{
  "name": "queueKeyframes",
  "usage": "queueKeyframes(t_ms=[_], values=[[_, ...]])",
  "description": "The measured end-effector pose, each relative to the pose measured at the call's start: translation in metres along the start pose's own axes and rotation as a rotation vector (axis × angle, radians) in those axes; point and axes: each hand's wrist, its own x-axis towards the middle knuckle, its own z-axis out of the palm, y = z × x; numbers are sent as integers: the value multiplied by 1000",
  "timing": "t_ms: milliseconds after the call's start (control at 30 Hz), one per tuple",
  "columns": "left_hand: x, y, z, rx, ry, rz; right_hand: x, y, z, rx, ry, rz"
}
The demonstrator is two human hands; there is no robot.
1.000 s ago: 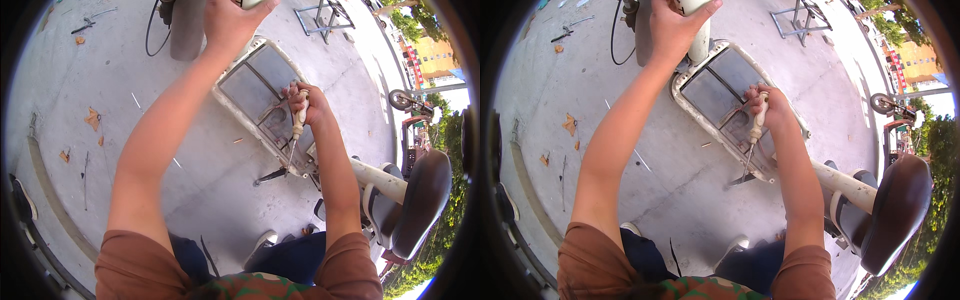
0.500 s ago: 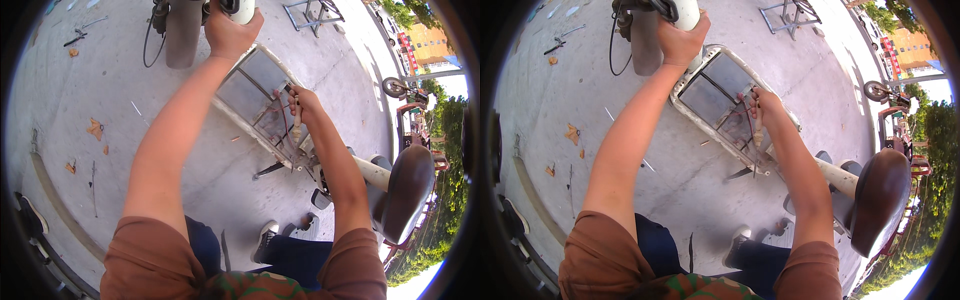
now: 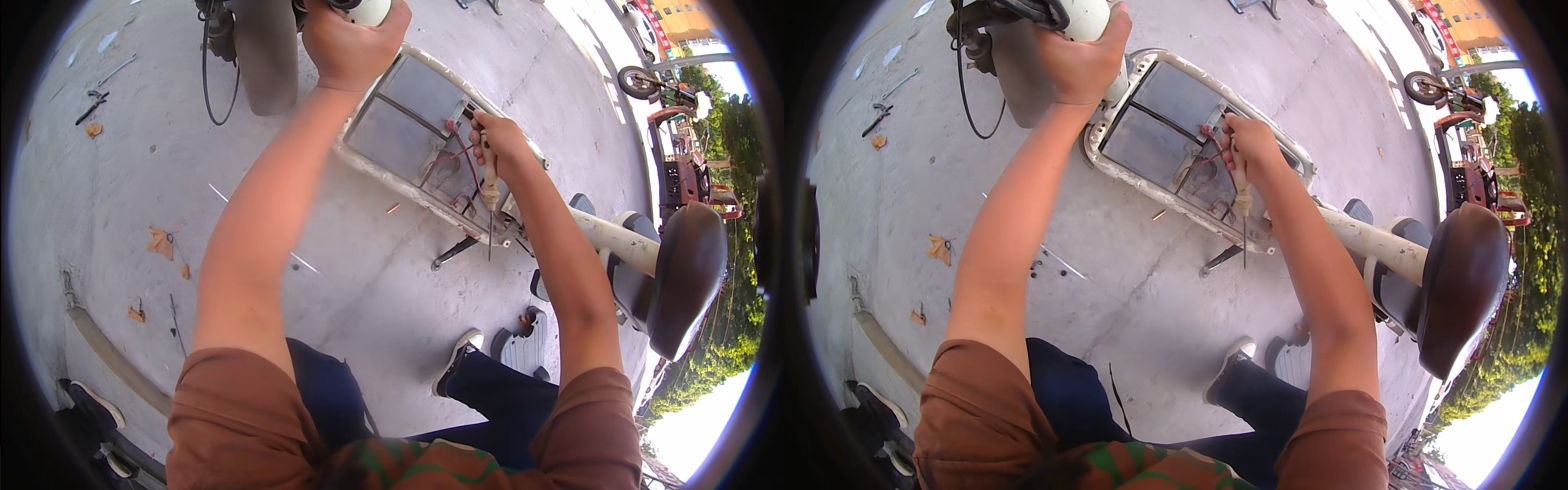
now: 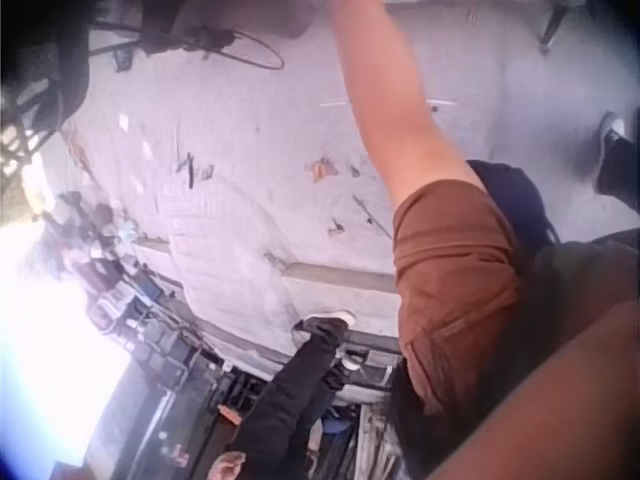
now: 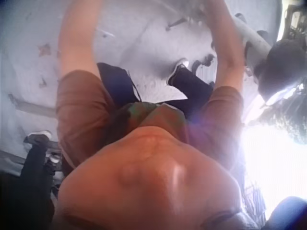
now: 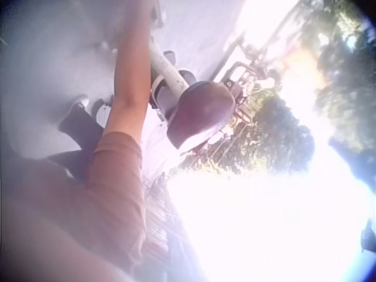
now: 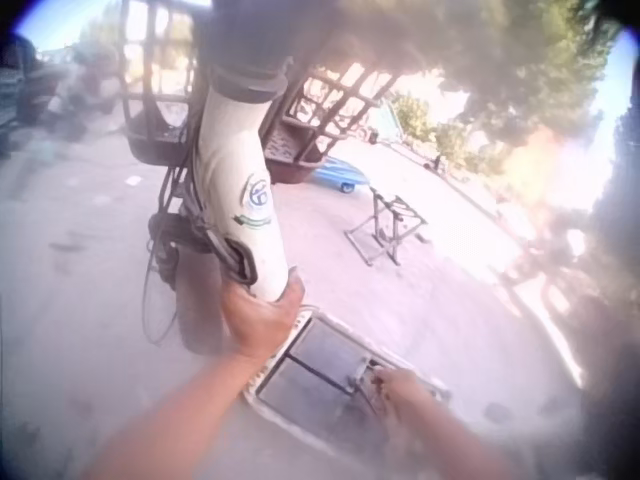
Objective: The person removes screws from the scooter's floorboard cover using a screwdriver, lifts the cover to expose the battery compartment, and manipulates wires and components inside. The person continues to adjust parts within the battery area while another person assists nearby.
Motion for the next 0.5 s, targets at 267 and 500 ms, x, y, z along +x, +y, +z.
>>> queueKeyframes(t_ms=[267,500], values=[[-5,-1,0,37,1,11,-49,-5,-24,65,123,15],[5,19,-13,-86,-157,-109,-146,46,-77,-150,142,-89]])
